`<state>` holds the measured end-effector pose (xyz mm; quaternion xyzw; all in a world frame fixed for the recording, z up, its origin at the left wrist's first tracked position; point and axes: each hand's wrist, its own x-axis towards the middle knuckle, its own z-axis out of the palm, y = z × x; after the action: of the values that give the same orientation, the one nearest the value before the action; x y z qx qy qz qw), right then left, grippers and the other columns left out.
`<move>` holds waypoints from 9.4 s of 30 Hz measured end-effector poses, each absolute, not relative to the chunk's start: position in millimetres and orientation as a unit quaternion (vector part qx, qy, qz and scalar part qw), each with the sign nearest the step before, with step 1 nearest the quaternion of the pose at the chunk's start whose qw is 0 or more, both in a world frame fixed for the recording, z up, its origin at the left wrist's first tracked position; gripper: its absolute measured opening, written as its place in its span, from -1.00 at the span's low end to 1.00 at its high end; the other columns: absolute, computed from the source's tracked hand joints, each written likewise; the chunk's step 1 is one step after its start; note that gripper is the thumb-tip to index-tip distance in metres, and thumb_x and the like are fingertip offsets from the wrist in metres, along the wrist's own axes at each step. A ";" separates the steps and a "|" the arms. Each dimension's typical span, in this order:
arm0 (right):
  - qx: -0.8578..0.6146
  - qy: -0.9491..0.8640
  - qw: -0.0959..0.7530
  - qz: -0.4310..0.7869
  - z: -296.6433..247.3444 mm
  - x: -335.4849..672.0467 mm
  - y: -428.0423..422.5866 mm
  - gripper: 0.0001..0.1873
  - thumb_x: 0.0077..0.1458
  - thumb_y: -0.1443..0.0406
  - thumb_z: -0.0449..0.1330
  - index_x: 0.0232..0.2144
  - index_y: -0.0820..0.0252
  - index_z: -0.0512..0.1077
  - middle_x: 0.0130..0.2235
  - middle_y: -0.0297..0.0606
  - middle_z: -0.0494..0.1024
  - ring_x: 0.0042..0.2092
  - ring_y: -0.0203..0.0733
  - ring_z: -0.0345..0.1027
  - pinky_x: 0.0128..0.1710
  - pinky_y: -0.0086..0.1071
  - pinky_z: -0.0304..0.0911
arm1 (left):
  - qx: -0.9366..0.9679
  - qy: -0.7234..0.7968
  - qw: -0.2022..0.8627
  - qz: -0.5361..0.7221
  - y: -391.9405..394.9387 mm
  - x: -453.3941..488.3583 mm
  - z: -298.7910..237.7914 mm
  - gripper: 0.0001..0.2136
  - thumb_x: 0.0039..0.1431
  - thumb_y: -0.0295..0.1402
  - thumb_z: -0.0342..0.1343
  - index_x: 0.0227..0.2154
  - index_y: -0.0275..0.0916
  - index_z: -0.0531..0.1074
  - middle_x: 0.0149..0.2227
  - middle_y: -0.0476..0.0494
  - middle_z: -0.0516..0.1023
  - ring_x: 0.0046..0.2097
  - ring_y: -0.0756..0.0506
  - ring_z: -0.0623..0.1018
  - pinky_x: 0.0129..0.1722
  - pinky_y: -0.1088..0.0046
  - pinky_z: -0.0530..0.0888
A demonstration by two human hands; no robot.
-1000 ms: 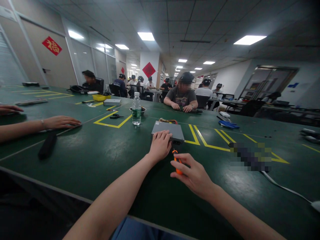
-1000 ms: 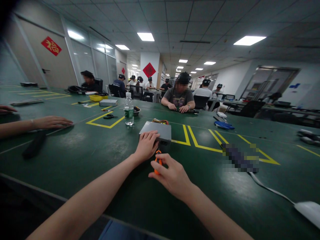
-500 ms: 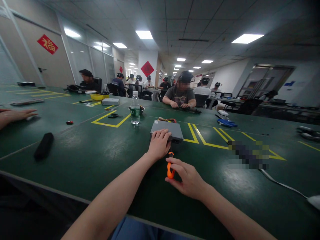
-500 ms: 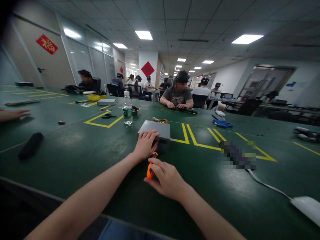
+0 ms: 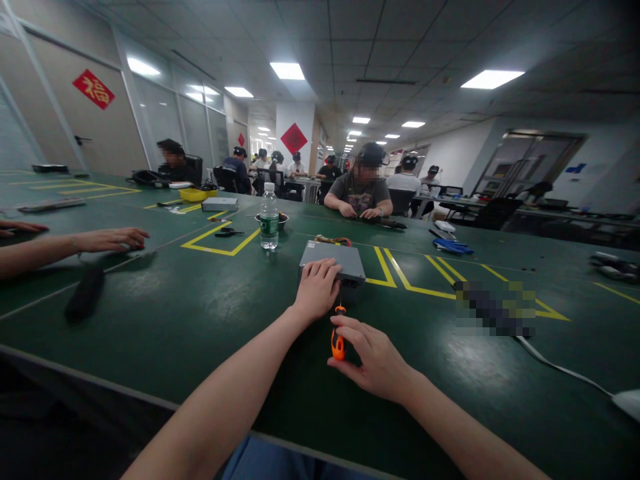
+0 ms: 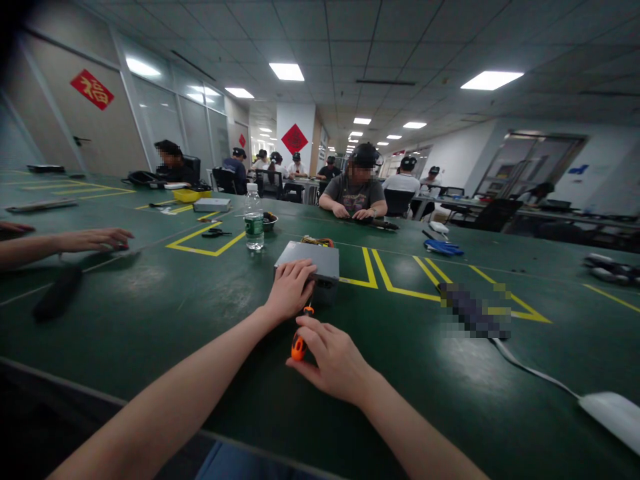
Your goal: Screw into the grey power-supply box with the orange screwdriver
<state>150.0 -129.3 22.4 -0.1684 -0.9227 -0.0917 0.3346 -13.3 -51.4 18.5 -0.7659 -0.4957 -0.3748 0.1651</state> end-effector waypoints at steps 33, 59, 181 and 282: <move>-0.157 -0.928 0.300 -0.156 29.7 147.7 -134.4 -0.69 0.27 0.26 -0.09 -0.03 0.30 0.26 -0.08 0.05 0.44 -0.16 -0.08 0.42 -0.27 -0.27 0.39 | -0.768 -0.497 0.168 -0.368 -51.0 -11.7 19.2 -0.73 0.20 -0.36 -0.06 -0.04 -0.16 0.27 0.08 -0.11 0.34 0.13 -0.14 0.27 0.11 0.20 0.16; -0.169 -0.934 0.290 -0.123 27.1 149.5 -134.3 -0.65 0.23 0.22 -0.02 -0.01 0.32 0.22 -0.05 0.06 0.40 -0.09 -0.04 0.38 -0.18 -0.21 0.37 | -0.767 -0.491 0.175 -0.373 -49.7 -11.5 18.5 -0.74 0.19 -0.36 -0.05 -0.04 -0.17 0.28 0.08 -0.13 0.35 0.12 -0.14 0.27 0.10 0.19 0.17; -0.184 -0.928 0.308 -0.102 18.7 149.8 -131.2 -0.74 0.24 0.16 -0.02 -0.19 0.25 0.24 -0.04 0.06 0.42 -0.27 -0.13 0.45 -0.40 -0.34 0.38 | -0.765 -0.497 0.174 -0.370 -49.3 -10.0 18.4 -0.73 0.18 -0.37 -0.03 -0.04 -0.16 0.28 0.07 -0.12 0.36 0.13 -0.15 0.28 0.11 0.19 0.17; -0.281 -0.927 0.239 0.070 45.1 176.9 -140.4 -0.77 0.05 0.27 0.19 -0.23 0.15 0.27 -0.05 -0.13 0.41 -0.07 -0.10 0.38 -0.12 -0.23 0.32 | -0.762 -0.500 0.172 -0.373 -50.5 -12.1 16.9 -0.75 0.18 -0.38 -0.04 -0.06 -0.15 0.28 0.06 -0.12 0.37 0.11 -0.14 0.29 0.10 0.19 0.18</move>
<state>176.9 -140.4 45.1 -0.2808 -0.9271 0.0696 0.2386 -12.1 -50.5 16.9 -0.7625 -0.4999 -0.3729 0.1722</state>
